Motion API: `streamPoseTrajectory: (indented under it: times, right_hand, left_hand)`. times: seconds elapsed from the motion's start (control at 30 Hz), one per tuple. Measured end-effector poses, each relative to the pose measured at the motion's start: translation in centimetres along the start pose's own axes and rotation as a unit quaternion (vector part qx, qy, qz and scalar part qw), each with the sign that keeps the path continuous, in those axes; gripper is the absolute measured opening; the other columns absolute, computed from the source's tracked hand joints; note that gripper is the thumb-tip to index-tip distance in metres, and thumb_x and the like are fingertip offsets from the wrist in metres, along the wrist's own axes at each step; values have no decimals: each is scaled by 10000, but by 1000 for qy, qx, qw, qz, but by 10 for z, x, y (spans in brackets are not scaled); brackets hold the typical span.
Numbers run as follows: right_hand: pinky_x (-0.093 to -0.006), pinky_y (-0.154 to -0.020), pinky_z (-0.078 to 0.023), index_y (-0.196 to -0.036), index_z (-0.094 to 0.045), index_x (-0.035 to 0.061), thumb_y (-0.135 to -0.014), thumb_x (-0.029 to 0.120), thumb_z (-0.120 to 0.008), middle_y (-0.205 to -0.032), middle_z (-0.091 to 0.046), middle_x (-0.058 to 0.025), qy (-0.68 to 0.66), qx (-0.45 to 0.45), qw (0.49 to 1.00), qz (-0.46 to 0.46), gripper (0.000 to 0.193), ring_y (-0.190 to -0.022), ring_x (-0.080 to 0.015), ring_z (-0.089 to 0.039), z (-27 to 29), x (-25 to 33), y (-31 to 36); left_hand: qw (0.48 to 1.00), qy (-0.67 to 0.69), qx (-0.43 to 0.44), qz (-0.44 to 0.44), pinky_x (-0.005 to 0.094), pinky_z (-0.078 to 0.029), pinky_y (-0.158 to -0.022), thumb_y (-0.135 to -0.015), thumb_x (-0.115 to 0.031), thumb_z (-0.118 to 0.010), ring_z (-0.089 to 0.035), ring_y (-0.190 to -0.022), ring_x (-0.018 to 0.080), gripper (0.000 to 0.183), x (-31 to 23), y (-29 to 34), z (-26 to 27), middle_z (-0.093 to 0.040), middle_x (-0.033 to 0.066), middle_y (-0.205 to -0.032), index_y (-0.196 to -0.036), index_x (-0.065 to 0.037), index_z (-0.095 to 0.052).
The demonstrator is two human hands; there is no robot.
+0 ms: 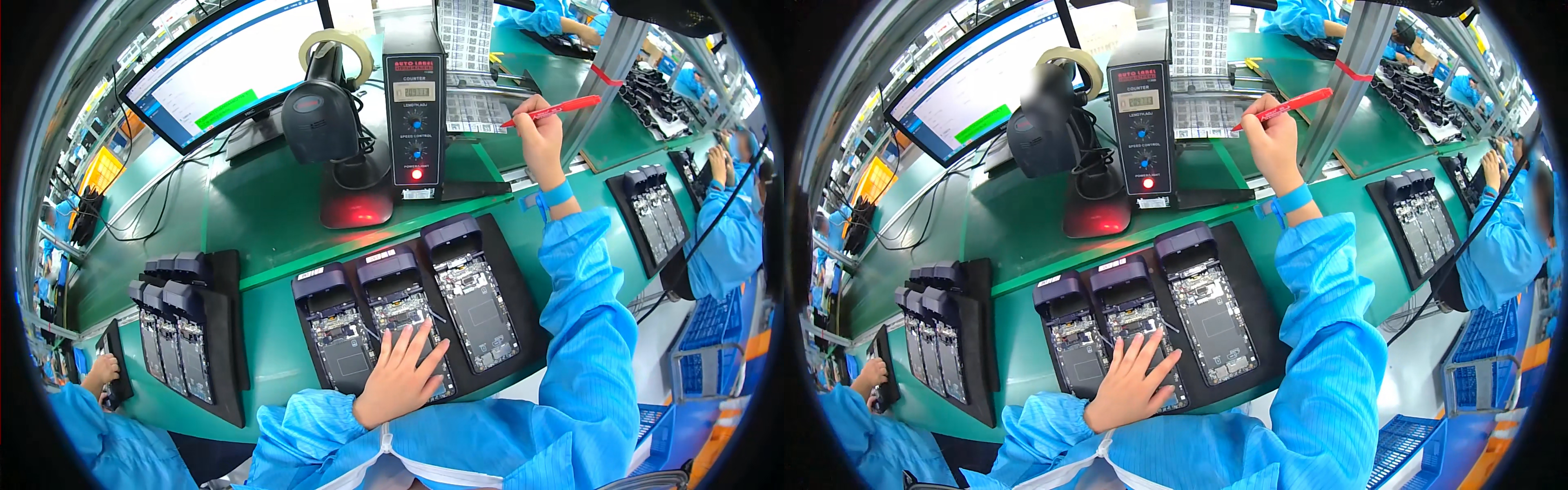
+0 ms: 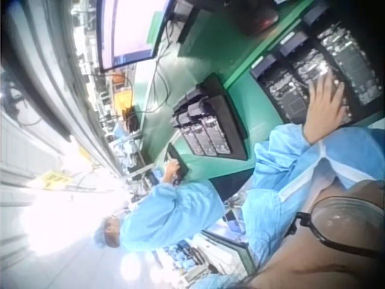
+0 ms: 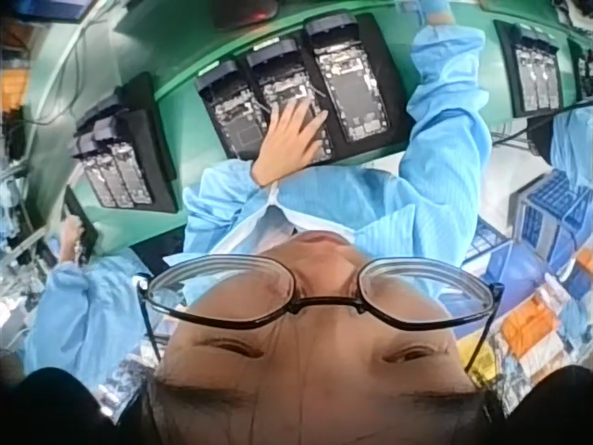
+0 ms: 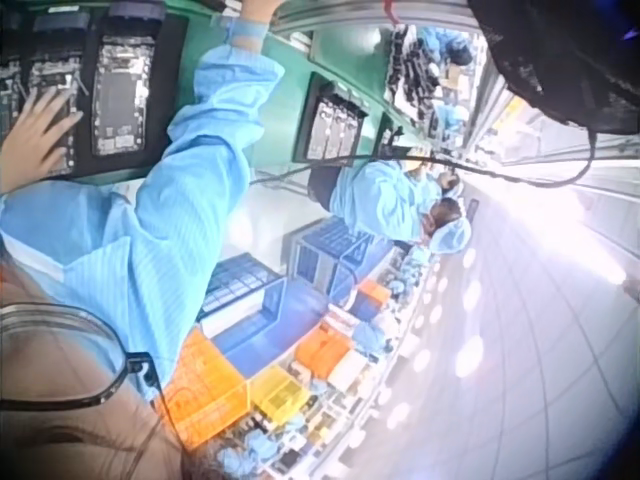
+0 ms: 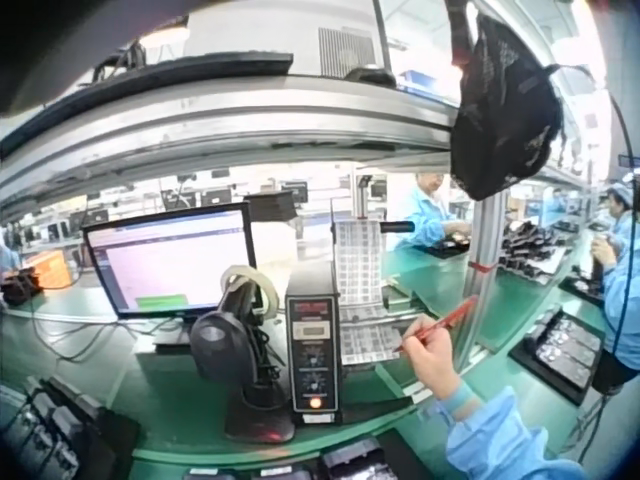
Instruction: The person assembles electronic devices by inserting circuit boards into black plastic casings on a green workbench. They repeatedly pick up boards, align them with the casings, and press them into place. The person also uses a handheld scanner to scan labels on the devices and occasionally interacts with a computer monitor and a label printer.
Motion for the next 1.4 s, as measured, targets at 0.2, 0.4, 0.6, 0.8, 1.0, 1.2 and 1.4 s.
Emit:
streamPoseTrajectory:
  times: [0.2, 0.4, 0.6, 0.8, 1.0, 1.2, 1.4]
  right_hand:
    - [-228, -472, -306, -670, -479, 23, -727, 75, -500, -544, -442, 4, 31, -8, 999, 0, 80, -515, -56, -375, -3, 5, 0]
    - [-231, -474, -299, -668, -481, 16, -722, 66, -495, -544, -442, 1, 47, 20, 999, 7, 75, -520, -60, -379, -2, 4, 0]
    - [-230, -483, -290, -665, -477, 36, -704, 32, -490, -585, -439, 6, -49, 35, 998, 29, 41, -559, -65, -395, 10, 12, 12]
    - [-304, -515, -389, -678, -452, 48, -664, 7, -529, -632, -469, -71, 298, 178, 910, 226, 89, -596, -197, -484, 6, 32, 65]
    - [-345, -560, -479, -719, -487, 43, -666, 37, -573, -758, -489, -96, 582, 211, 770, 156, 101, -687, -243, -544, 5, -24, 65]
    - [-364, -583, -501, -708, -562, 39, -645, 19, -574, -831, -525, -121, 652, 243, 713, 88, 68, -735, -268, -569, -5, -49, 48]
    - [-390, -606, -501, -725, -600, 45, -655, 30, -556, -865, -546, -134, 621, 285, 728, 54, 84, -778, -296, -579, -23, -58, 52]
  left_hand:
    - [1000, -3, 9, 3, 553, -244, -952, -712, -291, -602, -335, -1169, 385, 573, 0, -1, 0, -285, 170, -1343, -1242, -170, -422]
    - [1000, -2, 4, 1, 551, -241, -956, -710, -282, -601, -337, -1168, 383, 573, 0, 0, 0, -288, 170, -1341, -1242, -170, -423]
    - [1000, 0, -6, -1, 546, -239, -960, -708, -276, -600, -340, -1166, 382, 567, 0, 1, 1, -297, 176, -1335, -1237, -160, -431]
    - [1000, 5, -14, -6, 549, -239, -958, -719, -275, -593, -348, -1162, 385, 558, 0, 2, 1, -296, 182, -1334, -1237, -147, -429]
    - [1000, 2, -15, -9, 551, -238, -957, -738, -272, -582, -340, -1169, 385, 549, 0, 3, 1, -288, 179, -1337, -1245, -146, -414]
    - [1000, 16, -12, -10, 552, -234, -959, -749, -265, -580, -329, -1175, 393, 540, 0, 4, 0, -273, 177, -1343, -1247, -144, -408]
    - [1000, 19, -13, -11, 552, -235, -959, -750, -263, -581, -329, -1174, 399, 540, 1, 4, 0, -271, 182, -1343, -1246, -142, -407]
Point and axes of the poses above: each hand's wrist, its own y-axis away from the middle knuckle, its own z-axis out of the back of the hand, x = y × z, the point moved 2 cm from there along -y, towards the middle knuckle
